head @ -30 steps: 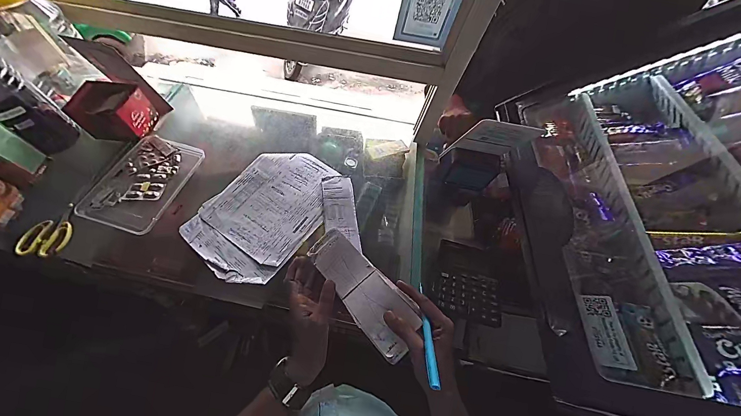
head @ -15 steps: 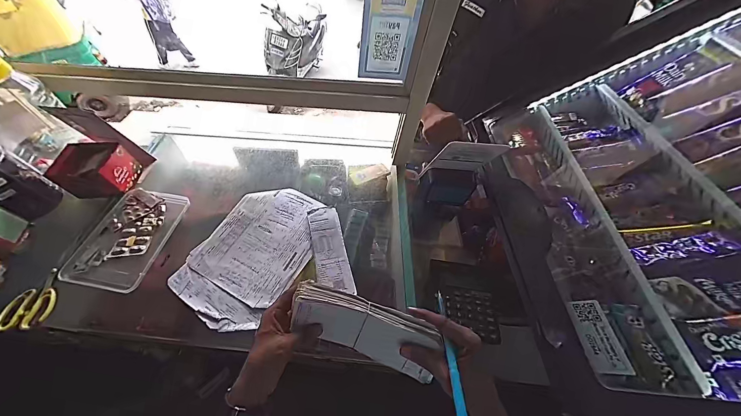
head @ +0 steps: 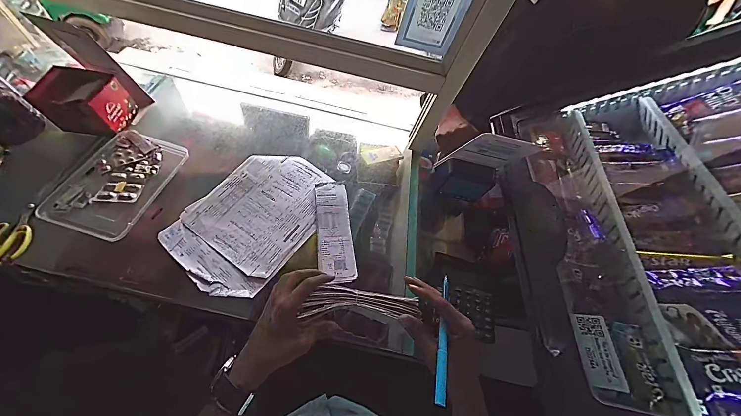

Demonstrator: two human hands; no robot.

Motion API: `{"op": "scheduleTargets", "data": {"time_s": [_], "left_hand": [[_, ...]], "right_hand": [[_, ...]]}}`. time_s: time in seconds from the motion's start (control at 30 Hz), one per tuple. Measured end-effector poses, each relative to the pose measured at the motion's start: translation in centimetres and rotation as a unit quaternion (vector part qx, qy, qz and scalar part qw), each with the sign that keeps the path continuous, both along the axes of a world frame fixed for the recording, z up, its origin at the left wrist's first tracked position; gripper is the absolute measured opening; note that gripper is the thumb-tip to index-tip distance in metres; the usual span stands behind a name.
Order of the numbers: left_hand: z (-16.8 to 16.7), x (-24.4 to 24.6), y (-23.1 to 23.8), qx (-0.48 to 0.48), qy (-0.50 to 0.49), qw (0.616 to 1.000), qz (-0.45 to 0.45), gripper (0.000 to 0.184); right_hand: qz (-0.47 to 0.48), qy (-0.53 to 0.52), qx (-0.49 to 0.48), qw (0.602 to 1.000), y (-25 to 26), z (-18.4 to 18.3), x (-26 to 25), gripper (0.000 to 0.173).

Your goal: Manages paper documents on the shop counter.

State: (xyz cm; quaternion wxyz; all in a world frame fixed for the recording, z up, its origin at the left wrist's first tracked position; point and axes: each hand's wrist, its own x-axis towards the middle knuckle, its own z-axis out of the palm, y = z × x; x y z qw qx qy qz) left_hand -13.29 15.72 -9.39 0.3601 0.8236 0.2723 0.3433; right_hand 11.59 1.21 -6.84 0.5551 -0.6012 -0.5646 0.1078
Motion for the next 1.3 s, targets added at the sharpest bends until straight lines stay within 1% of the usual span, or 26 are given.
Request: {"op": "scheduleTargets", "data": {"time_s": [0.13,0.2,0.27,0.3,0.37,0.47,0.53,0.57,0.63,0.73,0.8,0.83,0.93,1.0,1.07,1.1,1.13,1.2,1.23,1.3], "left_hand": [[0.0,0.7,0.3,0.102,0.052,0.993,0.041,0.052],[0.3,1.3,0.5,0.170,0.083,0.980,0.062,0.047],[1.1,1.4,-0.3,0.217,0.128,0.966,0.064,0.045],[1.8,1.8,-0.5,0.237,0.146,0.959,0.061,0.047],[2.6,3.3,-0.9,0.273,0.196,0.940,0.060,0.046],[2.1,4.7,-1.5,0.290,0.281,0.913,0.056,0.037],[2.4,4.1,-1.9,0.306,0.289,0.905,0.062,0.025],[2.8,3.8,-2.3,0.318,0.276,0.904,0.069,0.023],[4.1,3.7,-2.6,0.342,0.239,0.904,0.090,0.025],[5.3,2.8,-2.6,0.343,0.256,0.899,0.090,0.028],[4.8,2.6,-2.5,0.337,0.280,0.896,0.074,0.030],[4.4,2.9,-2.4,0.324,0.294,0.897,0.061,0.029],[4.2,3.9,-2.3,0.244,0.334,0.910,0.009,0.026],[4.1,4.0,-2.6,0.218,0.361,0.907,0.003,0.039],[3.6,4.4,-2.8,0.231,0.387,0.892,0.016,0.057],[3.3,4.8,-2.7,0.250,0.387,0.887,0.028,0.060],[3.1,4.9,-2.5,0.271,0.379,0.884,0.038,0.055],[3.1,5.0,-2.2,0.294,0.378,0.877,0.044,0.035],[3.0,5.0,-2.4,0.292,0.383,0.876,0.036,0.032],[2.9,4.4,-2.8,0.282,0.394,0.875,0.019,0.034]], "right_hand": [[-0.017,-0.029,-0.021,0.999,0.6,-1.1,-0.7,0.053],[-0.008,-0.051,-0.026,0.998,0.6,-1.3,-0.3,0.059],[0.009,-0.068,-0.032,0.997,0.0,-2.0,-0.3,0.058],[0.015,-0.081,-0.033,0.996,0.1,-2.3,-0.3,0.055],[0.018,-0.108,-0.032,0.993,0.4,-2.5,0.0,0.039],[-0.021,-0.135,-0.028,0.990,0.7,-2.7,-0.4,0.025],[-0.029,-0.125,-0.016,0.992,0.5,-2.7,-1.3,0.021],[-0.022,-0.119,-0.006,0.993,0.0,-2.3,-1.3,0.019],[0.001,-0.100,0.022,0.995,-0.2,-1.0,-0.9,0.019],[0.020,-0.092,0.033,0.995,0.0,-0.7,-1.3,0.020],[0.017,-0.105,0.023,0.994,0.0,-1.5,-1.6,0.021],[0.018,-0.116,0.010,0.993,-0.2,-1.7,-1.3,0.023],[0.034,-0.148,-0.032,0.988,0.3,-1.5,-0.4,0.031],[0.037,-0.167,-0.056,0.984,0.4,-1.9,-0.9,0.037],[0.042,-0.183,-0.091,0.978,0.5,-2.2,-1.1,0.039],[0.038,-0.186,-0.106,0.976,0.7,-2.2,-1.1,0.039],[0.029,-0.186,-0.116,0.975,1.0,-2.4,-1.3,0.041],[0.011,-0.179,-0.126,0.976,1.8,-2.8,-1.6,0.040],[0.002,-0.174,-0.133,0.976,1.6,-3.1,-1.7,0.038],[-0.004,-0.152,-0.140,0.978,1.1,-3.6,-2.5,0.038]]}}
